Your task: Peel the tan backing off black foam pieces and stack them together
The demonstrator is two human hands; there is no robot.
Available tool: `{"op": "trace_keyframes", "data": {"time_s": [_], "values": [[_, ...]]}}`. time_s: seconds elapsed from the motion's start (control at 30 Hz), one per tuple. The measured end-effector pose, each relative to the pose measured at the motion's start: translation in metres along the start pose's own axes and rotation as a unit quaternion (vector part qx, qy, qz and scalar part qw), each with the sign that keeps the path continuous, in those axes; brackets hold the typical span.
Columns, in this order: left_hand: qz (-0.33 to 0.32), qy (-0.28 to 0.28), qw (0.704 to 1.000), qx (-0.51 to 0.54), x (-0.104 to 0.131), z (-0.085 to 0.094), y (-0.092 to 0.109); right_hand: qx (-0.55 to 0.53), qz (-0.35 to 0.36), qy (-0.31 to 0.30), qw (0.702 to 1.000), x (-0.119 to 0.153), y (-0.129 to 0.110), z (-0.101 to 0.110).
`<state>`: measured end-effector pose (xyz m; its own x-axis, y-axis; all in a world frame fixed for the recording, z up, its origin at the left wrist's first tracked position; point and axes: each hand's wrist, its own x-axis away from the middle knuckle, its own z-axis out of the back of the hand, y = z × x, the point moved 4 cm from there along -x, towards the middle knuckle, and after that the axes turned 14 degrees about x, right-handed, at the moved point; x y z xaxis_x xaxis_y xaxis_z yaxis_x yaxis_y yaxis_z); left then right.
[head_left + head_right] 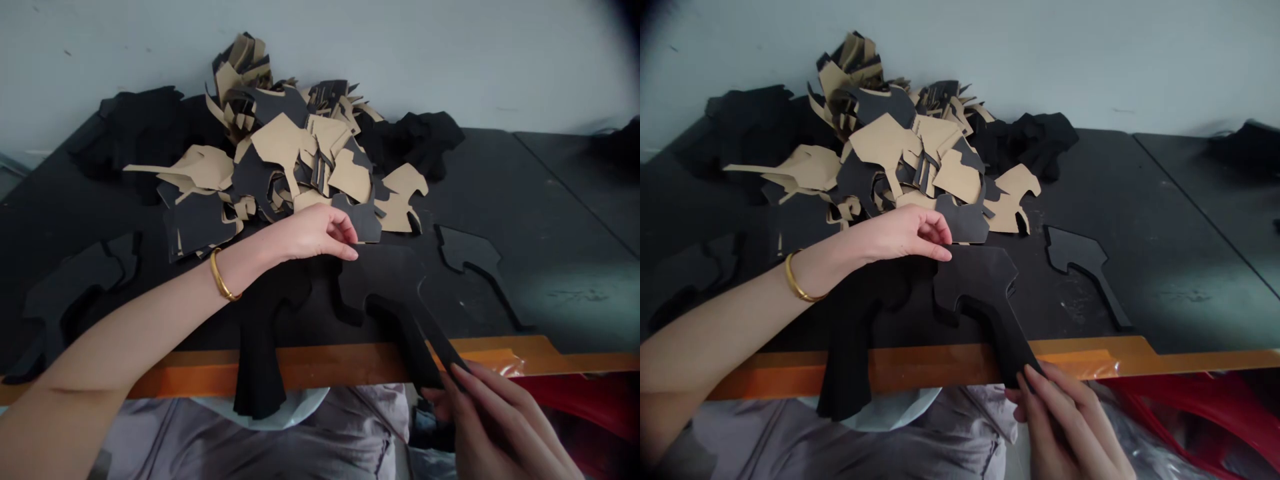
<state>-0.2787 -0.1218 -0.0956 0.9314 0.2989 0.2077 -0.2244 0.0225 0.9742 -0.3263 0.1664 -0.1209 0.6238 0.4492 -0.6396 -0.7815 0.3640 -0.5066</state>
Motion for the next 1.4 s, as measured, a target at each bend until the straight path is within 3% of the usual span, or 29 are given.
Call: {"op": "trace_keyframes", "data": {"time_s": [0.37, 1.07, 1.4], "values": [[-0.016, -0.016, 1.0, -0.004, -0.0002, 0.0, -0.0039, 0.001, -0.018, 0.0, 1.0, 0.0048, 0.0035, 0.0017], [-0.007, 0.011, 0.999, -0.031, -0.0042, -0.0041, -0.0071, -0.015, -0.005, 0.007, 1.0, 0.0017, 0.0033, -0.0004], [-0.003, 0.02, 0.998, -0.055, -0.0054, -0.0053, -0.0084, -0.004, -0.03, -0.029, 0.999, -0.001, 0.0031, 0.0011]]}}
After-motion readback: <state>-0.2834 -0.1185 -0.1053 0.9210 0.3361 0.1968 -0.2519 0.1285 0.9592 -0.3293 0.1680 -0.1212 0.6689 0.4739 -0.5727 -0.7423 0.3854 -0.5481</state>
